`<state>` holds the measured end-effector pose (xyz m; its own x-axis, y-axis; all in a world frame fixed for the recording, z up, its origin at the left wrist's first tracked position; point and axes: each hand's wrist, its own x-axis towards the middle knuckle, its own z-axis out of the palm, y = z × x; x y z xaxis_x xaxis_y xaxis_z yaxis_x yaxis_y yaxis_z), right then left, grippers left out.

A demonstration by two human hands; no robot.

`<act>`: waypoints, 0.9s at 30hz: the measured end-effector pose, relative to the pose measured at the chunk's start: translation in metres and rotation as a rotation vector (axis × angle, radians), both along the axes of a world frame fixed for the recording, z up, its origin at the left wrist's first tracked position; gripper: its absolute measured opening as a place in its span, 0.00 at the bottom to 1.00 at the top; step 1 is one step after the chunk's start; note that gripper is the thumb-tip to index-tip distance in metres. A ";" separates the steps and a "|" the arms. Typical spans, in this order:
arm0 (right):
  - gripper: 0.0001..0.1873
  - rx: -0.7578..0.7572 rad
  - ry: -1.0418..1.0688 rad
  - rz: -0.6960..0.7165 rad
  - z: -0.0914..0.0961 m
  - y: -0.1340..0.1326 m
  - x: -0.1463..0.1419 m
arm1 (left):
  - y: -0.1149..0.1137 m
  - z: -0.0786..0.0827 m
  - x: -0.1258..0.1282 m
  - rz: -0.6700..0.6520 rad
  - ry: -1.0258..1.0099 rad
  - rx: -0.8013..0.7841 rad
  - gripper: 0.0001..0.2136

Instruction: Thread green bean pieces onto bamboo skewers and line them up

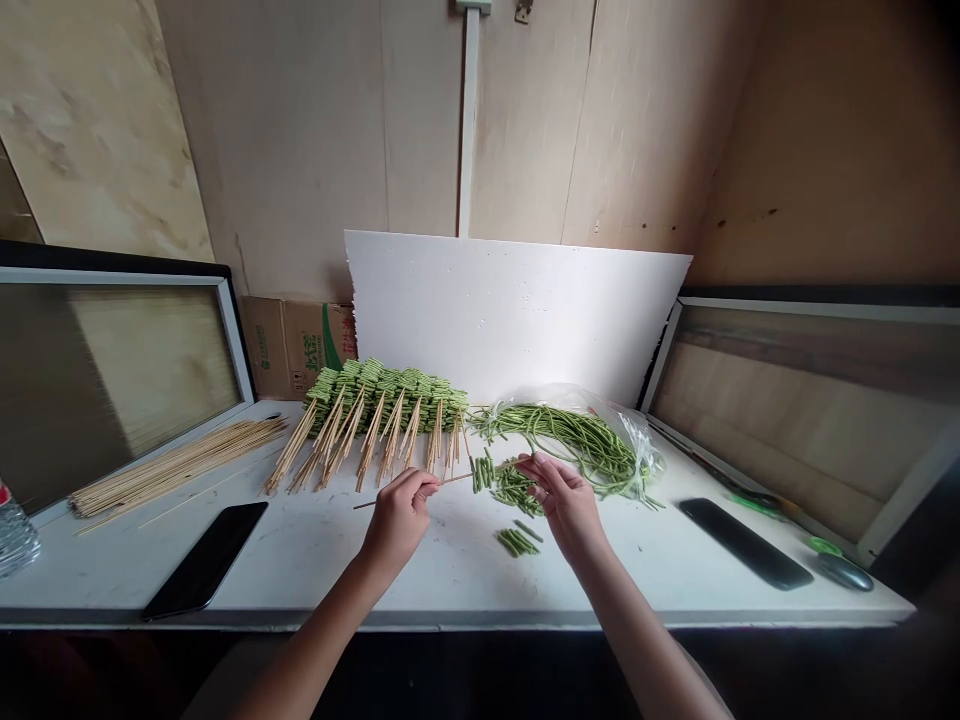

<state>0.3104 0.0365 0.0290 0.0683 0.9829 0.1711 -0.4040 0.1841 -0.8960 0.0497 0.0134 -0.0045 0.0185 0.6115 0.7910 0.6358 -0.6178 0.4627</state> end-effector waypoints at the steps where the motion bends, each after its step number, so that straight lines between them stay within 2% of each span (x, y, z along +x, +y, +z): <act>1: 0.17 0.000 0.000 -0.011 -0.001 0.000 -0.001 | 0.000 0.000 0.000 -0.003 -0.001 0.002 0.14; 15: 0.18 0.047 -0.004 -0.199 -0.008 -0.008 -0.019 | -0.002 -0.004 0.008 0.009 -0.014 0.013 0.14; 27: 0.16 0.001 0.070 -0.181 -0.010 -0.015 -0.030 | -0.005 -0.003 0.012 -0.003 -0.031 0.015 0.14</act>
